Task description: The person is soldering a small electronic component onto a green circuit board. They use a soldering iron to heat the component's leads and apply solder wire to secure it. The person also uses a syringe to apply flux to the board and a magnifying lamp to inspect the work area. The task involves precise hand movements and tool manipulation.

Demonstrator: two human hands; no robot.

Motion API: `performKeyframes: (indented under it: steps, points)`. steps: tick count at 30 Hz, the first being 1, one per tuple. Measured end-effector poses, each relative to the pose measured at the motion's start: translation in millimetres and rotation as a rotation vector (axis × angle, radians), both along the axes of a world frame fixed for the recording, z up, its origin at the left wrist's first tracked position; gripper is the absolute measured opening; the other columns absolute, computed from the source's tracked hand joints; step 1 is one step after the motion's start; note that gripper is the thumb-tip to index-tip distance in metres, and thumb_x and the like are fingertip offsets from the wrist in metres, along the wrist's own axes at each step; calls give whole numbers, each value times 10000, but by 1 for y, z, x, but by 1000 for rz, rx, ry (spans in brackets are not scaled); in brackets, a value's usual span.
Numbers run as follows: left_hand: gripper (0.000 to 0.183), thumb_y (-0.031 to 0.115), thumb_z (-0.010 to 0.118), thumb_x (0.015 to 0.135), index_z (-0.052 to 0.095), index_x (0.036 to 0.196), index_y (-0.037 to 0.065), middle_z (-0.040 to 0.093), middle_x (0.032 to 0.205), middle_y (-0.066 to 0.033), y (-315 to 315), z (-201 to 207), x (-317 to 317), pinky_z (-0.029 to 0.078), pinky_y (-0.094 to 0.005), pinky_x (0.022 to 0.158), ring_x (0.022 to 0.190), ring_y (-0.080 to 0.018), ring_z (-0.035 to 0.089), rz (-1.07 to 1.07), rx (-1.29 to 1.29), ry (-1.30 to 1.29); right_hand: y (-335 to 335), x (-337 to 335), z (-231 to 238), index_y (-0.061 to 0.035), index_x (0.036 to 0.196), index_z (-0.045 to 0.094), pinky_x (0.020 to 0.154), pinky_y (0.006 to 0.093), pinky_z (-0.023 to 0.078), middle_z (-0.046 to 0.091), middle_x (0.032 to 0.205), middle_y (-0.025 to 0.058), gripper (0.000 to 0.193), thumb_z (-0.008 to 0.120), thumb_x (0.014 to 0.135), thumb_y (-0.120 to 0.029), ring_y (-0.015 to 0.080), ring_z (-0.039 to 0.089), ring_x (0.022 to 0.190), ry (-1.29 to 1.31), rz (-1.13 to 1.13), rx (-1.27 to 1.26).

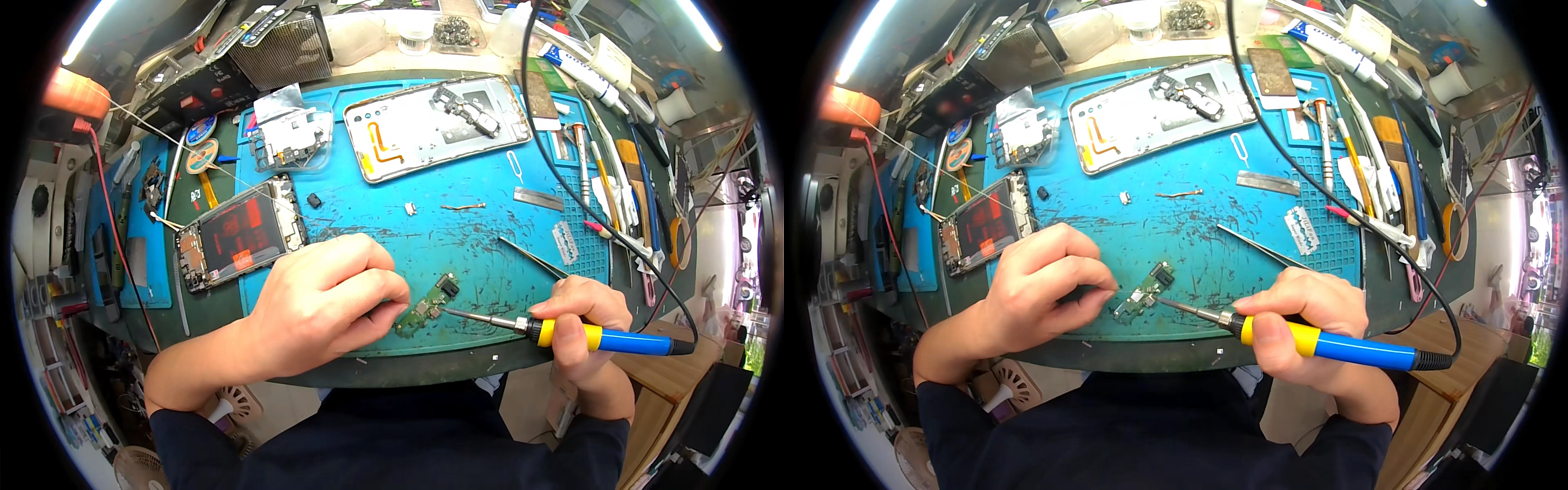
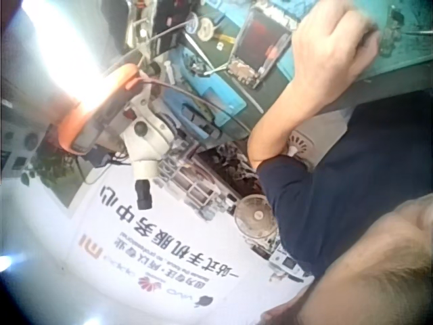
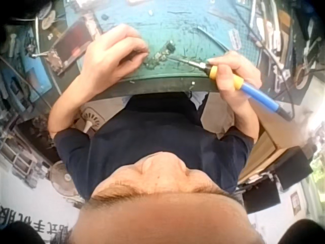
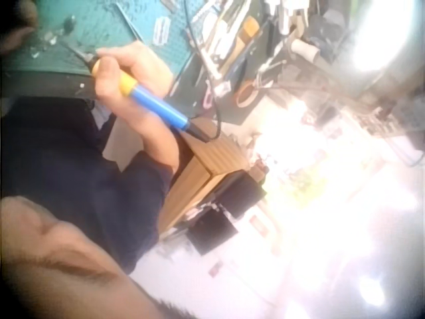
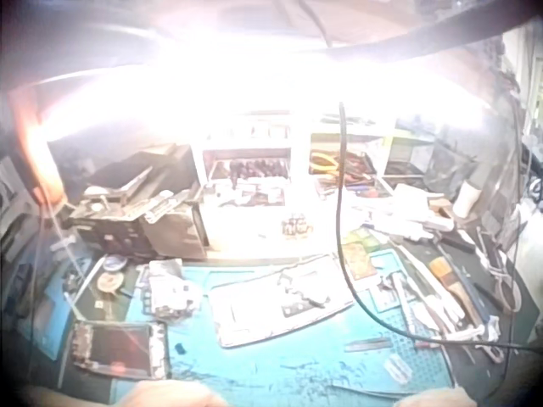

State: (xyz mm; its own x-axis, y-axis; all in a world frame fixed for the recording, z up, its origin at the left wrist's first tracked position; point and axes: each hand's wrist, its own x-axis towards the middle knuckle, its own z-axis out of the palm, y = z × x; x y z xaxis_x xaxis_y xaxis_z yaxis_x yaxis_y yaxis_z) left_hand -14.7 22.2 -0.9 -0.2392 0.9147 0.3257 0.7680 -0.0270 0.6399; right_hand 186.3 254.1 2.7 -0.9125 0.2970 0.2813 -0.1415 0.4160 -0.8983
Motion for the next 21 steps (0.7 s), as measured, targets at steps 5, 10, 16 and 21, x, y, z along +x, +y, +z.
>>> performKeyframes:
  steps: [5, 10, 16, 21]
  points:
    - [253, -50, 815, 713, 713, 916, 61, 622, 870, -56, 0, 0, 1, 505, -337, 595, 733, -224, 640, 14, 19, 18, 2, -1, 0, -39, 891, 748, 516, 266, 479, 689, 675, 75, 82, 684, 868, -84, 144, 619, 544, 1, 13, 42]
    - [253, -47, 819, 711, 711, 913, 59, 622, 867, -57, 1, -2, 0, 504, -338, 593, 732, -226, 640, 15, 24, 29, 1, -2, -1, -41, 889, 747, 509, 269, 477, 693, 672, 68, 77, 688, 866, -85, 147, 620, 539, 14, 16, 50]
    - [255, -45, 822, 706, 706, 909, 57, 619, 865, -58, 1, 0, 1, 503, -342, 593, 732, -232, 639, 10, 20, 47, 1, -2, -1, -40, 896, 742, 515, 267, 491, 711, 691, 69, 74, 696, 872, -92, 150, 634, 551, 28, 28, 52]
    - [260, -43, 826, 699, 704, 906, 56, 618, 865, -57, 0, -1, 1, 500, -344, 591, 732, -232, 637, 3, 24, 57, 2, -2, -2, -40, 898, 741, 511, 268, 492, 714, 696, 68, 74, 702, 874, -99, 152, 636, 553, 40, 39, 57]
